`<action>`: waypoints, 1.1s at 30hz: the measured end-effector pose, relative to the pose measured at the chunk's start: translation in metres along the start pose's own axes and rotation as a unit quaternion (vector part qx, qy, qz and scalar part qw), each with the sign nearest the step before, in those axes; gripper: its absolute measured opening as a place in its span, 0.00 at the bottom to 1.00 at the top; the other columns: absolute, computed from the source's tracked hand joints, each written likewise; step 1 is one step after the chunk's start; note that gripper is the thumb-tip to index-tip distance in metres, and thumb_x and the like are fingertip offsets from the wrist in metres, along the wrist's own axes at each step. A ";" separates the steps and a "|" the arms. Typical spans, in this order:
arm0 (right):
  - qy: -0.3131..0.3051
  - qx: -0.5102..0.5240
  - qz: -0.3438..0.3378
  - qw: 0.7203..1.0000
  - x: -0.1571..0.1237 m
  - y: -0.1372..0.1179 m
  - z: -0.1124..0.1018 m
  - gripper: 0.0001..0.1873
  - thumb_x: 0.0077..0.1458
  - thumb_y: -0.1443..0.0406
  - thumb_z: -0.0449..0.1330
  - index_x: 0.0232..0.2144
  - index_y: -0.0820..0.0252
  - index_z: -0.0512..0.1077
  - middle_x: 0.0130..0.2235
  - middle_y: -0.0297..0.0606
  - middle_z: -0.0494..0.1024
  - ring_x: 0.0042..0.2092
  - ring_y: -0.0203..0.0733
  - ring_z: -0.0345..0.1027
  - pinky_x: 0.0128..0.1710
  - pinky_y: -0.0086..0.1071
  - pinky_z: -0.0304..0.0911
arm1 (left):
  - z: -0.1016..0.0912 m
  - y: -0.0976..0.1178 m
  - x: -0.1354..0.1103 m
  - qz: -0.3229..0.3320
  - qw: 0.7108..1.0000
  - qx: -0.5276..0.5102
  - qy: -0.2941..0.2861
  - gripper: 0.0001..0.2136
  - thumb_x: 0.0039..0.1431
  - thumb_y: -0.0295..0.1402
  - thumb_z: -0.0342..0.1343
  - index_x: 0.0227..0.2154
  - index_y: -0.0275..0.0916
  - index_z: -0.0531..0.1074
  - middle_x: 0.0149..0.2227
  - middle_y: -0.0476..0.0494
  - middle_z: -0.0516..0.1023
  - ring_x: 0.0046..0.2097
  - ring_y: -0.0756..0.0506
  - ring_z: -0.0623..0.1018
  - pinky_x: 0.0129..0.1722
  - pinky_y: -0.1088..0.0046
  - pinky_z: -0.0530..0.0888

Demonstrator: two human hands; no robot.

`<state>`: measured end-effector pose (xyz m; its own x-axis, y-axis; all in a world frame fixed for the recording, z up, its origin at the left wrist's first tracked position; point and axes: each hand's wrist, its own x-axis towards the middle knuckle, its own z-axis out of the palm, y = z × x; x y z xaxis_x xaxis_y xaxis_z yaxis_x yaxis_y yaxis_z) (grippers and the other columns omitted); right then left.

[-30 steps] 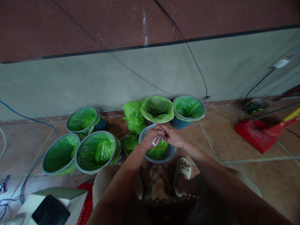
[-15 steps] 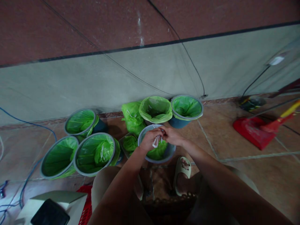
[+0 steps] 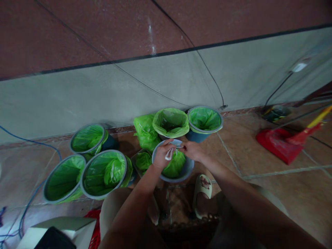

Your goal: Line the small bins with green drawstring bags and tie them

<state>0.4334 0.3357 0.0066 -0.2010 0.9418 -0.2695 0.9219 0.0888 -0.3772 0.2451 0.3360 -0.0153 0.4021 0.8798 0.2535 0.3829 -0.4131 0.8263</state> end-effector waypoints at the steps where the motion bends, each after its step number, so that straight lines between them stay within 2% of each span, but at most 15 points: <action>1: -0.002 -0.014 0.011 1.000 -0.001 -0.001 -0.002 0.14 0.60 0.60 0.55 0.37 0.59 0.78 0.35 0.44 0.81 0.38 0.43 0.74 0.36 0.30 0.60 | -0.001 0.001 0.000 -0.012 1.000 0.005 0.002 0.07 0.60 0.29 0.54 0.34 0.40 0.78 0.46 0.39 0.79 0.55 0.42 0.75 0.54 0.64 0.72; 6: 0.020 -0.063 0.084 0.994 -0.006 -0.001 -0.011 0.16 0.61 0.60 0.53 0.40 0.60 0.79 0.41 0.50 0.81 0.44 0.48 0.75 0.40 0.34 0.65 | -0.009 0.006 0.000 -0.068 0.995 0.068 -0.008 0.08 0.62 0.33 0.54 0.33 0.40 0.79 0.41 0.40 0.80 0.44 0.43 0.78 0.49 0.68 0.71; 12: 0.027 -0.058 0.192 0.979 -0.009 0.007 -0.020 0.18 0.61 0.60 0.55 0.37 0.67 0.81 0.42 0.59 0.80 0.46 0.57 0.76 0.41 0.41 0.68 | -0.016 0.004 -0.003 -0.234 0.954 0.185 0.020 0.06 0.57 0.32 0.58 0.28 0.38 0.77 0.31 0.39 0.78 0.42 0.40 0.78 0.43 0.70 0.69; 15: 0.025 -0.049 0.196 0.979 -0.010 0.008 -0.021 0.16 0.59 0.63 0.55 0.37 0.66 0.81 0.42 0.59 0.80 0.46 0.59 0.76 0.40 0.41 0.68 | -0.018 0.002 0.001 -0.281 0.943 0.180 0.008 0.08 0.55 0.32 0.59 0.21 0.37 0.73 0.25 0.41 0.74 0.38 0.40 0.78 0.39 0.69 0.69; 17: 0.045 -0.037 0.186 0.981 -0.010 0.008 -0.022 0.15 0.59 0.63 0.55 0.38 0.63 0.81 0.41 0.55 0.81 0.45 0.56 0.76 0.40 0.39 0.68 | -0.018 0.002 0.004 -0.305 0.945 0.117 -0.006 0.12 0.55 0.32 0.58 0.18 0.38 0.71 0.20 0.45 0.71 0.33 0.43 0.77 0.34 0.71 0.68; 20: 0.104 0.012 0.150 0.983 -0.009 0.006 -0.024 0.15 0.59 0.62 0.55 0.39 0.59 0.81 0.39 0.48 0.82 0.42 0.51 0.76 0.39 0.34 0.65 | -0.011 0.004 0.008 -0.345 0.934 -0.089 0.009 0.11 0.55 0.34 0.55 0.19 0.37 0.71 0.18 0.49 0.69 0.26 0.48 0.74 0.26 0.75 0.64; 22: 0.150 0.064 0.099 0.982 -0.008 0.005 -0.024 0.14 0.59 0.63 0.55 0.39 0.59 0.80 0.38 0.44 0.82 0.40 0.47 0.76 0.38 0.33 0.64 | -0.005 0.005 0.009 -0.354 0.905 -0.233 0.028 0.12 0.55 0.37 0.55 0.21 0.37 0.70 0.22 0.48 0.73 0.24 0.51 0.73 0.23 0.76 0.63; 24: 0.198 0.117 0.033 0.973 -0.008 0.002 -0.024 0.13 0.59 0.64 0.55 0.38 0.59 0.80 0.37 0.41 0.82 0.38 0.43 0.75 0.39 0.31 0.63 | 0.001 0.007 0.009 -0.350 0.879 -0.320 0.040 0.15 0.54 0.42 0.56 0.20 0.37 0.67 0.25 0.46 0.76 0.23 0.52 0.73 0.22 0.77 0.62; 27: 0.246 0.169 -0.082 0.951 -0.010 -0.005 -0.022 0.11 0.58 0.66 0.55 0.35 0.60 0.79 0.36 0.39 0.81 0.36 0.39 0.73 0.39 0.30 0.63 | 0.005 0.008 0.009 -0.325 0.876 -0.352 0.048 0.15 0.49 0.44 0.60 0.23 0.37 0.67 0.23 0.49 0.74 0.23 0.53 0.71 0.23 0.77 0.64; 31: 0.232 0.206 -0.196 0.930 -0.014 -0.016 -0.017 0.11 0.60 0.67 0.55 0.34 0.59 0.78 0.36 0.39 0.79 0.38 0.38 0.72 0.41 0.31 0.63 | 0.005 0.010 0.010 -0.235 0.916 -0.324 -0.010 0.13 0.40 0.34 0.66 0.30 0.36 0.72 0.24 0.53 0.72 0.26 0.53 0.71 0.28 0.78 0.67; 33: 0.210 0.242 -0.209 0.924 -0.013 -0.019 -0.014 0.09 0.59 0.66 0.56 0.36 0.58 0.77 0.37 0.38 0.79 0.38 0.38 0.72 0.41 0.31 0.64 | 0.007 0.010 0.009 -0.202 0.940 -0.272 -0.047 0.11 0.43 0.34 0.65 0.30 0.35 0.73 0.24 0.53 0.72 0.26 0.53 0.70 0.28 0.78 0.67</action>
<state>0.4235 0.3264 0.0295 -0.2655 0.9099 0.3188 0.5159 0.4134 -0.7503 0.2584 0.3386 -0.0081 0.3973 0.9036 -0.1603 0.0495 0.1533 0.9869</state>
